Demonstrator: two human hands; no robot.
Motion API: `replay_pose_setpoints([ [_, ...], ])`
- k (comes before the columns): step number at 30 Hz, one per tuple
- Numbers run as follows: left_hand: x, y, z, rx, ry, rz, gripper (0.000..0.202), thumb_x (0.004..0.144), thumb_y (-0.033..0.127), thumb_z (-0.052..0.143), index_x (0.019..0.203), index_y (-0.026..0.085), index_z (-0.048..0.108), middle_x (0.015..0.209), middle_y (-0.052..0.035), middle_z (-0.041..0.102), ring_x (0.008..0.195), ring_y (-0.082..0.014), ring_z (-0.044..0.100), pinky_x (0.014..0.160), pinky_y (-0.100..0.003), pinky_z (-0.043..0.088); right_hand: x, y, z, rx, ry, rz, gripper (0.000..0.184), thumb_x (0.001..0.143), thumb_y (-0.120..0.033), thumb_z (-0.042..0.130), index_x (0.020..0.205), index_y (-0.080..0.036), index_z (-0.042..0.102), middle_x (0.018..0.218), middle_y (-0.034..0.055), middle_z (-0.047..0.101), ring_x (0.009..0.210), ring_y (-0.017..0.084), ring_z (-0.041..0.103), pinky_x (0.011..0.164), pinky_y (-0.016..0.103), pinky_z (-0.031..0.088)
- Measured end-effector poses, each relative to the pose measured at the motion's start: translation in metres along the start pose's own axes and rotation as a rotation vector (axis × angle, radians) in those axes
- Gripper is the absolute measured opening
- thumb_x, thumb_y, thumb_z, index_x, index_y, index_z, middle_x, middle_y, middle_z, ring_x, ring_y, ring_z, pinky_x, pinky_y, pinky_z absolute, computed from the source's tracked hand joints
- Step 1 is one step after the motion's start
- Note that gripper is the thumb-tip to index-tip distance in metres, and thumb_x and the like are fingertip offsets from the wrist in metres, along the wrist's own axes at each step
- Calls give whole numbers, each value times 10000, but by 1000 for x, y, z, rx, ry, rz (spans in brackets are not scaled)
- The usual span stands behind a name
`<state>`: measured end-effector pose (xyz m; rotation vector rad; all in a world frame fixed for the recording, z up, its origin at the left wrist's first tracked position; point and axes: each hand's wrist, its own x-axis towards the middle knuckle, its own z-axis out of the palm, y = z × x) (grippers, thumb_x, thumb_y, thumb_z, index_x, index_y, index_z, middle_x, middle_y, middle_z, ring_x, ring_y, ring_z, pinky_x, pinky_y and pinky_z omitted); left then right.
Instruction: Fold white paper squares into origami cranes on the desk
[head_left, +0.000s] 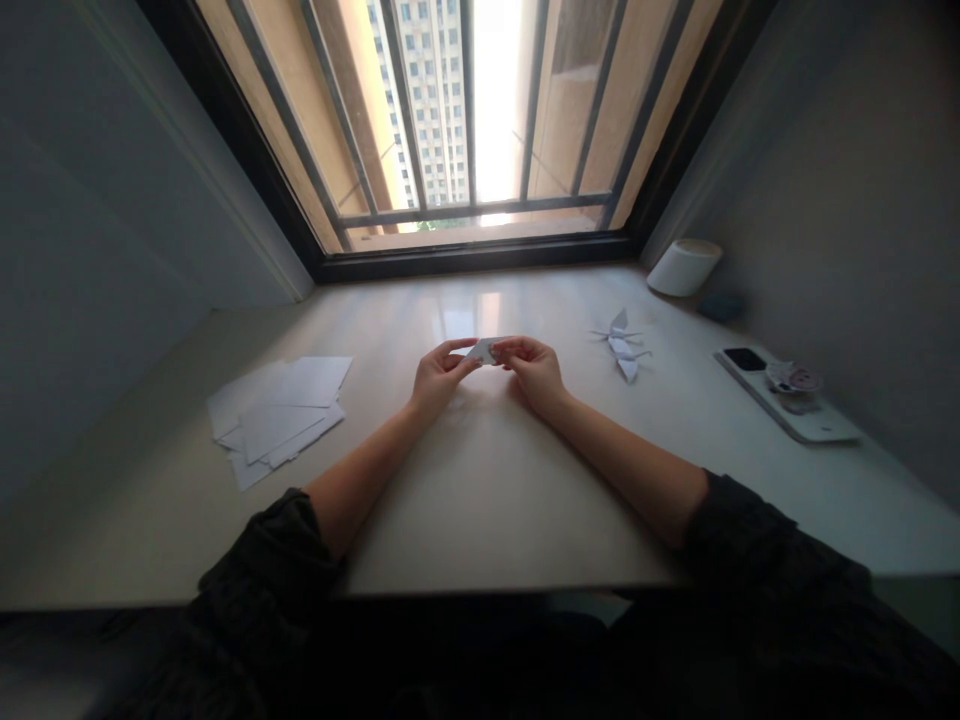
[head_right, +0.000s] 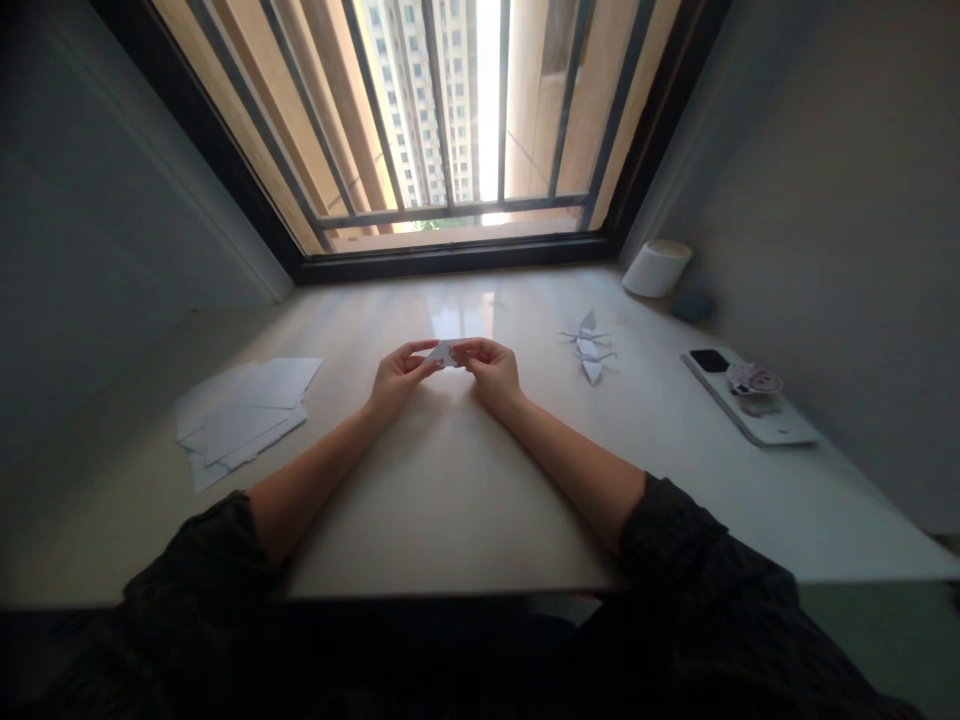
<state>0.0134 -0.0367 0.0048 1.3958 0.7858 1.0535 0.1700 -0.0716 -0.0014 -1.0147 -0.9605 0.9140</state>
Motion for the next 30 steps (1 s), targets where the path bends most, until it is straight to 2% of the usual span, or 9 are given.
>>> replay_pose_setpoints([
  [6,0,-1,-1,21,20,9,517,685,375,767,1137,155,646,809,-68,741,797,-195,691,725,-279,500,1,1,-2,-9,-29,27,272,621,-401,766,746,-204,627,686,7,700,636,151,639,624,289,478],
  [12,-2,-2,-1,61,36,33,521,694,401,757,1139,154,641,811,-73,740,779,-194,690,687,-269,492,-1,1,-1,22,-58,44,455,536,-411,839,809,-222,527,618,-37,664,609,150,637,606,270,487],
  [18,0,-1,0,18,32,21,536,674,397,772,1130,148,642,831,-84,744,828,-213,698,753,-299,493,2,3,1,119,-14,71,506,492,-386,862,755,-225,460,595,-49,654,594,145,643,618,269,482],
  [26,3,0,-1,11,21,-30,567,681,422,758,1168,162,629,866,-95,748,860,-241,703,730,-297,458,3,4,0,142,16,85,559,527,-464,831,785,-240,388,620,-40,675,626,169,670,616,273,462],
  [30,3,-1,-2,22,5,-35,530,685,433,754,1127,157,658,891,-104,746,874,-247,700,740,-304,459,4,7,1,125,34,69,604,524,-509,814,815,-250,352,606,-52,662,629,179,672,632,287,466],
])
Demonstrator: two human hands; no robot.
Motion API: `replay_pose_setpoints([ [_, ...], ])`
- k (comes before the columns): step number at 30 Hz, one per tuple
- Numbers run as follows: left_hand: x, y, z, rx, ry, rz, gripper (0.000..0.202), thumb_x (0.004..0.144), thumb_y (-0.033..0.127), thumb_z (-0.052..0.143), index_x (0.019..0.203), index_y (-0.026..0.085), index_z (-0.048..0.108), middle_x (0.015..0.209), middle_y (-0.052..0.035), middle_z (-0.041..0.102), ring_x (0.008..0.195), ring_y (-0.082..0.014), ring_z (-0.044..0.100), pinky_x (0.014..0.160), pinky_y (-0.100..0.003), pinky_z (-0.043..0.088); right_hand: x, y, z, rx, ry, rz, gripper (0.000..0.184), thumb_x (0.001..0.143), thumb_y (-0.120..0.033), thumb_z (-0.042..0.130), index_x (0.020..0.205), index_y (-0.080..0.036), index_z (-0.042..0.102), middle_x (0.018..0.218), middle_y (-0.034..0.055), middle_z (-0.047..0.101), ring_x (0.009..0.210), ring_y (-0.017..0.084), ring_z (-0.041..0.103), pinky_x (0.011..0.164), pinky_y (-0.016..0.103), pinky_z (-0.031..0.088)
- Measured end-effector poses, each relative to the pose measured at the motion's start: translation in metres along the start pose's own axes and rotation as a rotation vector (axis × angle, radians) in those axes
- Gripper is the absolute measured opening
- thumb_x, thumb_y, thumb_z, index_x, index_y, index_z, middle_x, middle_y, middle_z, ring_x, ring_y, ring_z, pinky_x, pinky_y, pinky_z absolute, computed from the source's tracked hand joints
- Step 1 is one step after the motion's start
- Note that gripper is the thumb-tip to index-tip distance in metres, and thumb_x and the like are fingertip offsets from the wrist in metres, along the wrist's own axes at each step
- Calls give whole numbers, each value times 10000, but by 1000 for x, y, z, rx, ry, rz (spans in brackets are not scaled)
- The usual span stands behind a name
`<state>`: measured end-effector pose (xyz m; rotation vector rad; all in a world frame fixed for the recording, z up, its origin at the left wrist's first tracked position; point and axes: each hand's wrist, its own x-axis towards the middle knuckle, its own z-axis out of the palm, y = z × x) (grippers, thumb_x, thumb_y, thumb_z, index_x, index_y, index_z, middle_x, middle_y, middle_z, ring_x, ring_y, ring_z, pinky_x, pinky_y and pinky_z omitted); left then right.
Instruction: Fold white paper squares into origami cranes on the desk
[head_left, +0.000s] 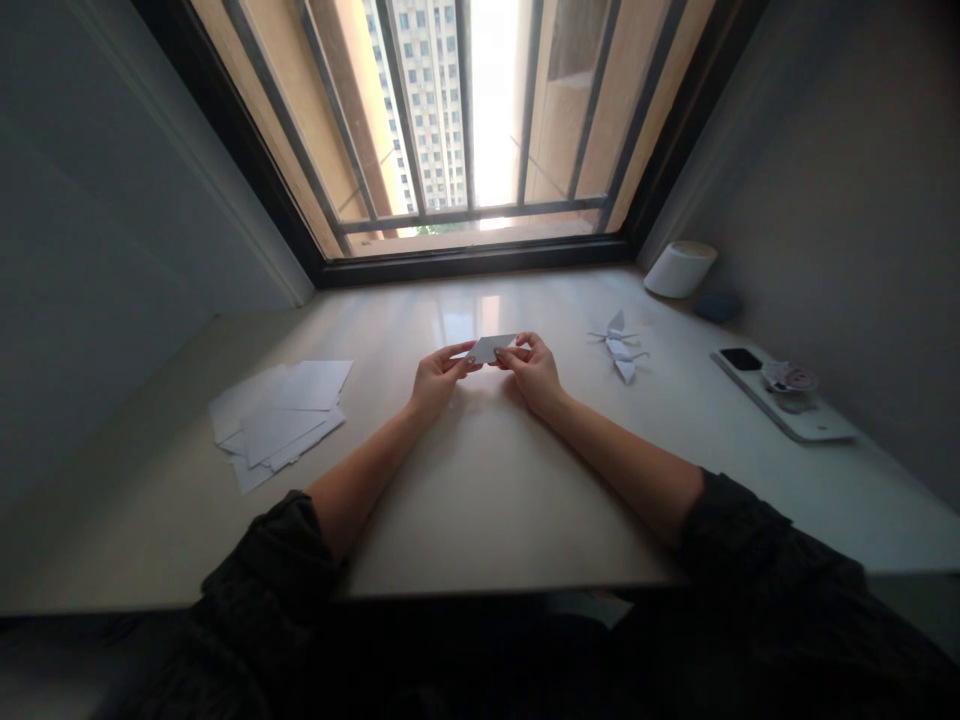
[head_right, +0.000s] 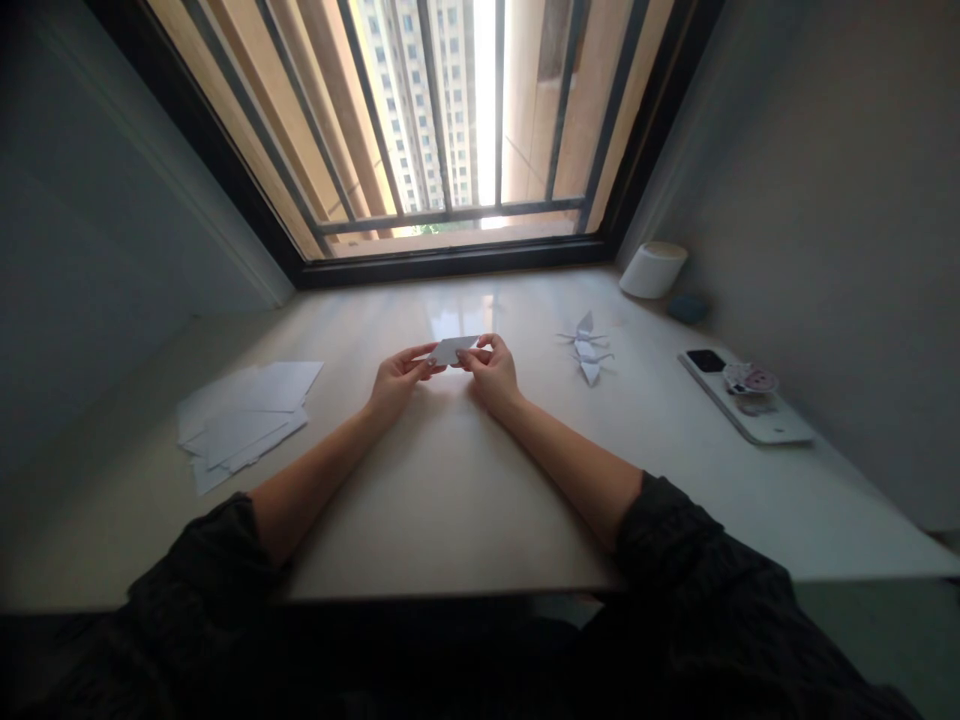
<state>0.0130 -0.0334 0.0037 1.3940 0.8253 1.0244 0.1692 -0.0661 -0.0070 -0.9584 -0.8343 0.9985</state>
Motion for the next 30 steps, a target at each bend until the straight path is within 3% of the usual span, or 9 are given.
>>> replay_pose_setpoints([
  [6,0,0,-2,-62,-23,-22,557,678,430,762,1152,161,646,891,-88,746,850,-237,703,810,-344,490,3,7,-2,-55,1,-1,591,586,-536,752,870,-258,314,672,-46,663,637,170,664,663,301,473],
  [12,1,1,-5,-56,-85,-53,478,762,517,655,1045,134,690,938,-120,734,911,-252,687,815,-348,498,3,13,-4,-190,41,-113,350,751,-459,606,874,-262,345,665,-70,557,597,129,568,592,267,449],
  [18,1,-2,-2,5,-47,14,384,706,468,726,892,132,722,813,-75,722,747,-181,671,780,-332,512,-8,8,-3,-476,-113,-274,150,869,-379,497,922,-253,436,732,-37,542,612,127,512,574,254,384],
  [23,2,-2,-2,-17,-12,17,337,653,424,776,799,131,698,754,-49,706,679,-154,647,739,-324,526,-10,1,-3,-478,-128,-288,247,858,-427,543,1007,-249,460,714,-36,578,636,137,550,614,266,417],
  [30,2,-2,-6,-121,149,28,341,692,424,741,830,141,612,730,-46,709,702,-183,687,800,-381,521,-7,-1,-2,-198,-214,-88,518,693,-490,728,1055,-257,440,658,-49,647,658,169,662,661,308,528],
])
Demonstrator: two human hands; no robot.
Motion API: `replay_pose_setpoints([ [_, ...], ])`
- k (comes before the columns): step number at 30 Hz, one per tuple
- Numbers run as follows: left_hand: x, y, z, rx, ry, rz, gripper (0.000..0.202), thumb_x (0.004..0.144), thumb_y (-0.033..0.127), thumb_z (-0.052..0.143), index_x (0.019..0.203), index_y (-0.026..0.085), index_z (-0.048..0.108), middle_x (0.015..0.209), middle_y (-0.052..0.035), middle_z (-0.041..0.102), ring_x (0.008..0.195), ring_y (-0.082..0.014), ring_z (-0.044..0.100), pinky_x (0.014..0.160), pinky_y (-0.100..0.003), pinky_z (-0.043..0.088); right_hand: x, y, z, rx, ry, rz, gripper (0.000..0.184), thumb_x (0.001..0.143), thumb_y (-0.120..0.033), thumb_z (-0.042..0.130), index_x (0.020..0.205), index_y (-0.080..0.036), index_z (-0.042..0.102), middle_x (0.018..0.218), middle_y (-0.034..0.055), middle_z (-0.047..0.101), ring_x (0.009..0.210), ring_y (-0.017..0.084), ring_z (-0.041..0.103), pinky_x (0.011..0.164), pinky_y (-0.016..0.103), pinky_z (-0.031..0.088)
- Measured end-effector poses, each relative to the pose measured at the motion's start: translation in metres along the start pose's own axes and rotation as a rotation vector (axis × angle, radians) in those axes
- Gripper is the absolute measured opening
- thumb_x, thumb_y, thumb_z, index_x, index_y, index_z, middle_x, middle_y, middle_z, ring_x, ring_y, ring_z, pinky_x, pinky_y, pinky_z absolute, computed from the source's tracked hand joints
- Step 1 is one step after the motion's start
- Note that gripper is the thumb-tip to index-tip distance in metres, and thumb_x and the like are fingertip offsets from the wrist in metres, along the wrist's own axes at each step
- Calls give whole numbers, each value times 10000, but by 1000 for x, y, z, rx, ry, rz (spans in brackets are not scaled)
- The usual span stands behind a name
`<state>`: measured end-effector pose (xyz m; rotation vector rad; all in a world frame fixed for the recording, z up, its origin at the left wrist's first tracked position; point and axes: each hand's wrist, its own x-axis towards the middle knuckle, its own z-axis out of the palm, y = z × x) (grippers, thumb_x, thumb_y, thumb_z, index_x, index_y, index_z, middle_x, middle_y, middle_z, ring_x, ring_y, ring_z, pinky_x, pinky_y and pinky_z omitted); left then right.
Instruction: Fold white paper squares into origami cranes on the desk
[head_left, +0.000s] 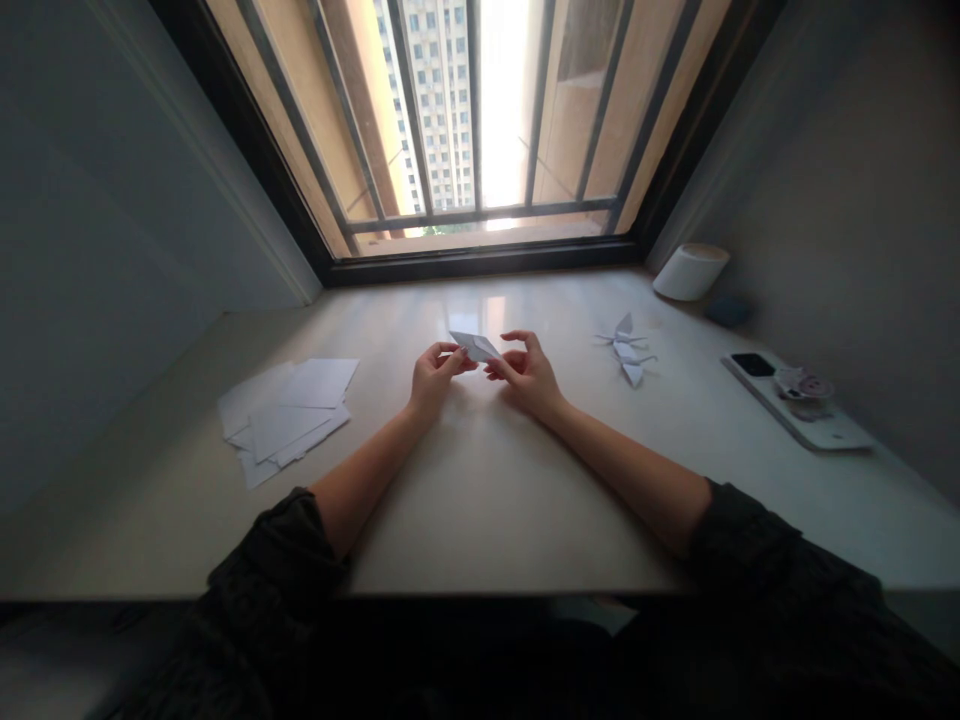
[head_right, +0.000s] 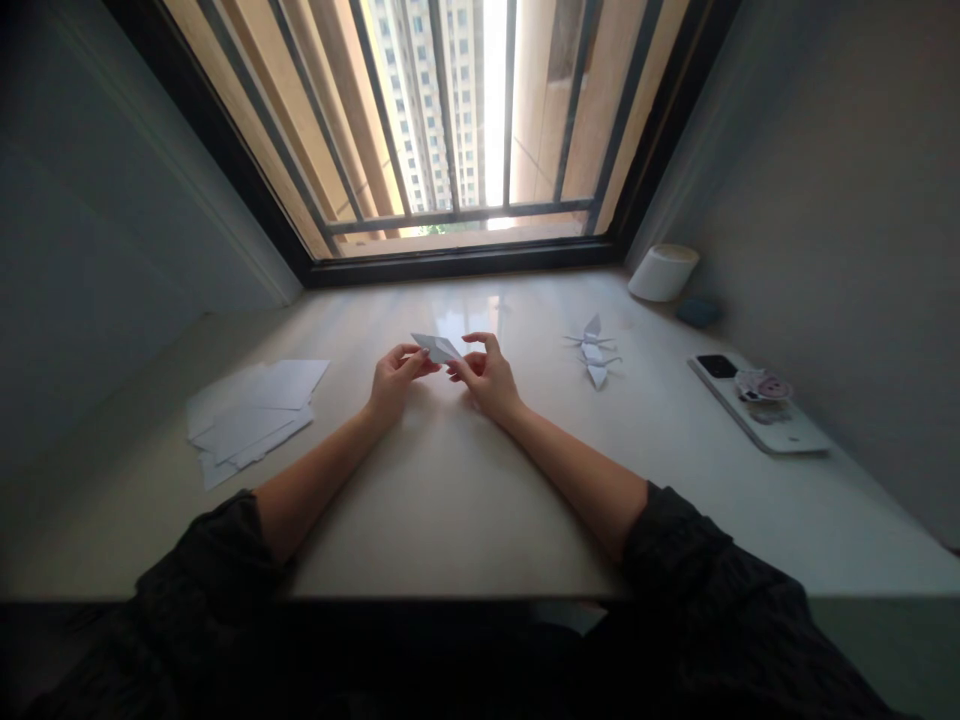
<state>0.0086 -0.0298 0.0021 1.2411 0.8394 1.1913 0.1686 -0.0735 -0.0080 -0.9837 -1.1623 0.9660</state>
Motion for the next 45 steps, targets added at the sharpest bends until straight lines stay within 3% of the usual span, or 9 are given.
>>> replay_pose_setpoints([
  [7,0,-1,2,-20,-7,28,310,681,389,746,776,149,575,739,-36,701,716,-180,688,834,-395,515,0,-7,-2,70,1,25,476,642,-494,764,998,-254,558,736,-25,696,676,158,676,701,321,550],
  [13,-1,-1,1,-35,-29,23,327,693,399,745,790,147,561,754,-46,707,710,-184,692,840,-401,518,3,-3,-3,61,-6,19,337,594,-425,810,849,-223,721,803,21,730,744,176,674,788,366,538],
  [16,-4,3,3,-9,-28,11,473,701,408,746,1053,158,553,815,-52,721,753,-191,700,833,-382,520,4,-4,-3,74,35,55,358,551,-411,829,842,-224,736,798,20,739,762,189,672,811,388,538],
  [19,-9,8,6,14,-41,69,845,701,394,756,1398,229,308,930,-63,726,818,-189,703,845,-365,521,4,-7,-3,87,57,86,379,532,-407,836,847,-216,744,775,23,739,743,187,672,784,379,544],
  [21,-11,10,7,36,-74,124,944,687,369,772,1457,270,235,1025,-81,712,871,-193,698,861,-353,523,4,-8,-3,92,63,85,376,535,-402,835,848,-214,746,781,27,741,748,188,673,772,370,546],
  [23,-11,9,7,69,-103,156,873,673,350,783,1427,270,350,1085,-87,696,917,-205,690,878,-351,524,3,-8,-4,90,54,81,357,554,-393,829,853,-217,749,804,29,745,765,189,677,779,366,546],
  [26,-7,3,5,141,-110,169,545,676,355,775,1181,203,640,1078,-81,703,949,-223,679,907,-358,513,3,-6,-4,97,23,87,333,581,-370,821,872,-225,751,846,27,752,794,189,686,816,364,541],
  [28,-6,0,3,178,-95,166,439,685,354,766,1087,191,697,1067,-78,710,955,-227,675,923,-370,504,3,-5,-5,107,10,87,335,586,-358,822,888,-231,750,861,24,754,806,188,690,841,366,536],
  [45,-5,-3,0,306,-112,207,355,729,370,734,1053,227,721,1090,-81,705,956,-225,666,870,-360,516,2,-11,-4,8,32,104,364,601,-420,806,895,-211,759,788,48,752,734,184,683,760,349,531],
])
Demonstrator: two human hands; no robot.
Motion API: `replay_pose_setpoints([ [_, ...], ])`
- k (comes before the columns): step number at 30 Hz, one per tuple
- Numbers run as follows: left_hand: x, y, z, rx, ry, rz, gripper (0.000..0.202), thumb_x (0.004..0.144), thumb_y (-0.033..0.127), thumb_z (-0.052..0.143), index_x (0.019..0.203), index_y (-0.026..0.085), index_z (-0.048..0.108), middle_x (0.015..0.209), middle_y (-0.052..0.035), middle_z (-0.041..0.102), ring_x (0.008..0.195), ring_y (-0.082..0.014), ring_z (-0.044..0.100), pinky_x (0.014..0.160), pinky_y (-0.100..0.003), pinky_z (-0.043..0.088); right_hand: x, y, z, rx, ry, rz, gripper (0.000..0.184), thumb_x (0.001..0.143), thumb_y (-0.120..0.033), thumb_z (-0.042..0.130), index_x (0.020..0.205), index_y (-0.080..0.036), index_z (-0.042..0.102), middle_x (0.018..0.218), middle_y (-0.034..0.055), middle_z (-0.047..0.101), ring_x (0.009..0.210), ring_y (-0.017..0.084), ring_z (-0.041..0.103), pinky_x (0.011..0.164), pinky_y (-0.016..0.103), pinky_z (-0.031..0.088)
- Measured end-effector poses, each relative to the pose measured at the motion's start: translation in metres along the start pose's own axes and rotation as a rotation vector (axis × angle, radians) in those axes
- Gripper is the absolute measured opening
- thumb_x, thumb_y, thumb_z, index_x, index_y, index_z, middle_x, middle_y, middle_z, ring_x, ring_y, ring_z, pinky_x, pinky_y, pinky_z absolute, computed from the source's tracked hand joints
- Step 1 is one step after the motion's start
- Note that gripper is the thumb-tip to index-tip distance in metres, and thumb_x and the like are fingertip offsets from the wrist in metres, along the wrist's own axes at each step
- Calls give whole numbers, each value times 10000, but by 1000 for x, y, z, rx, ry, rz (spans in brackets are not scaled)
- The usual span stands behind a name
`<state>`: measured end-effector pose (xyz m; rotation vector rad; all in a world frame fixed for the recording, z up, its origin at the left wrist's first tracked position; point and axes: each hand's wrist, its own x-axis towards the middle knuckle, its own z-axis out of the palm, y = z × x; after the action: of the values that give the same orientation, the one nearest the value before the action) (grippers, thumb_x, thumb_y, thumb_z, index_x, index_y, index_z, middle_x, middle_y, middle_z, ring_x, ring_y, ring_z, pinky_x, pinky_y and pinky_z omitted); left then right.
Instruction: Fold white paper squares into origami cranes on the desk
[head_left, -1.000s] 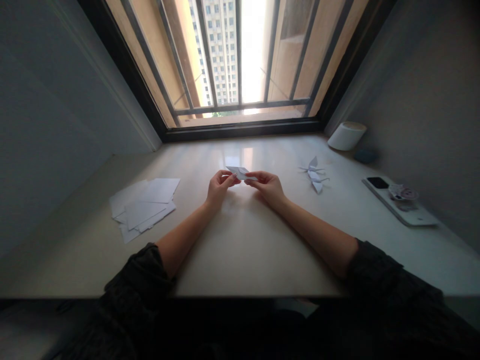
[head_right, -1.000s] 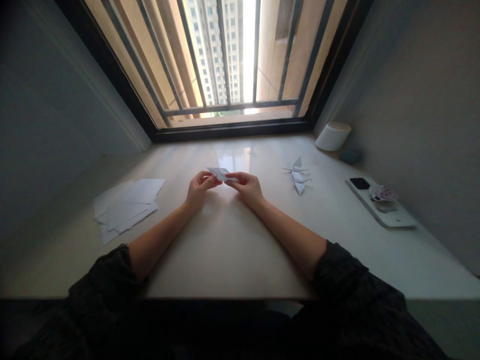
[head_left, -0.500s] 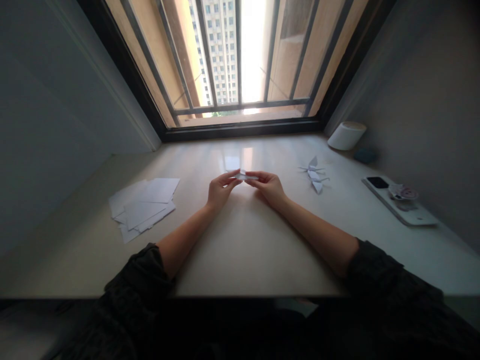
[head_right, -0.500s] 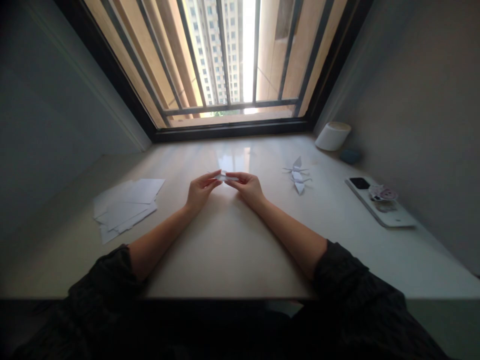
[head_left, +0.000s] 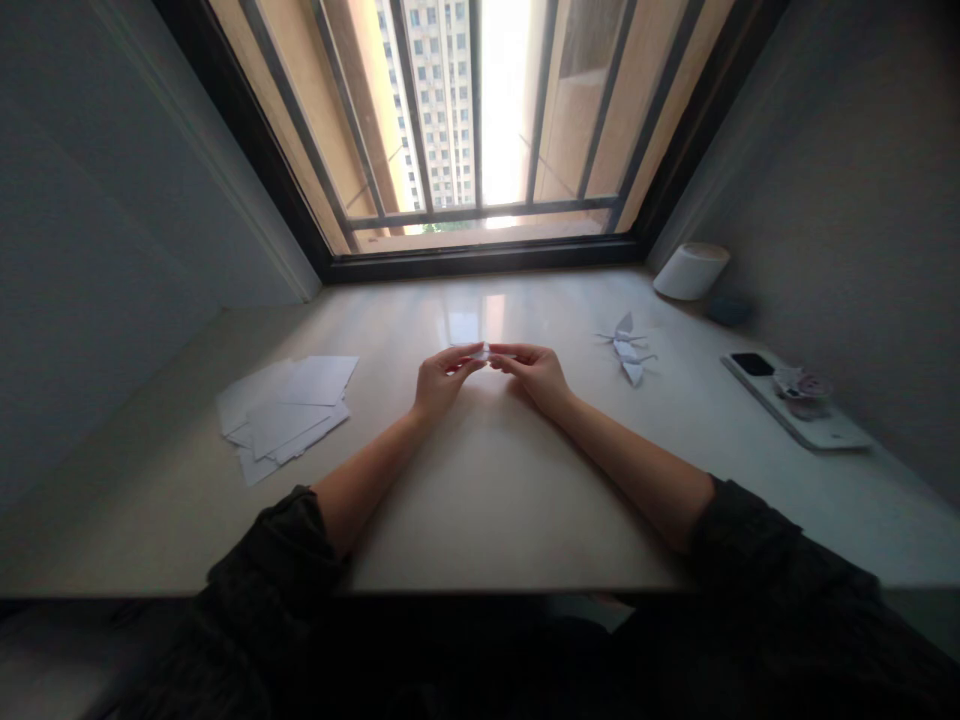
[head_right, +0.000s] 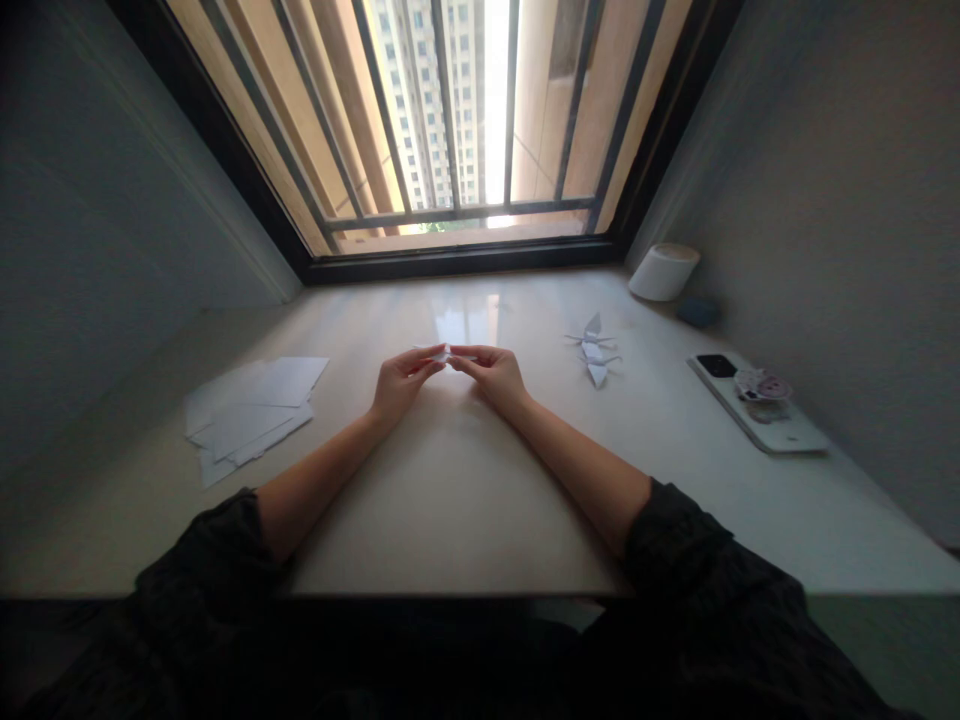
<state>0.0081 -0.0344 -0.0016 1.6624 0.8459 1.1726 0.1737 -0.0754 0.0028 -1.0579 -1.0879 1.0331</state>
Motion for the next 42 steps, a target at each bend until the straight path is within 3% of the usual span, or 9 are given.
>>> replay_pose_setpoints([
  [8,2,1,1,-85,9,-77,408,681,386,768,1046,209,722,1094,-84,707,963,-231,671,919,-377,503,-1,1,-1,-11,-3,26,454,552,-440,825,933,-205,752,852,56,759,829,233,703,807,376,544],
  [18,1,5,2,-151,13,-65,329,701,373,757,973,189,741,1034,-87,725,950,-220,676,917,-372,501,1,7,-1,23,-35,-3,402,569,-391,834,923,-219,756,887,57,758,836,224,710,865,387,532],
  [35,0,10,4,-179,19,-1,264,690,375,762,882,194,749,947,-71,741,892,-213,688,893,-383,519,-1,2,0,-16,-18,-36,279,632,-438,783,829,-241,771,741,36,741,679,158,641,721,320,502],
  [42,-1,11,5,-148,98,16,205,711,386,745,767,189,754,839,-63,742,810,-194,677,823,-360,529,-2,0,3,2,-30,-24,260,615,-427,794,792,-239,771,757,37,747,686,162,644,724,323,502],
])
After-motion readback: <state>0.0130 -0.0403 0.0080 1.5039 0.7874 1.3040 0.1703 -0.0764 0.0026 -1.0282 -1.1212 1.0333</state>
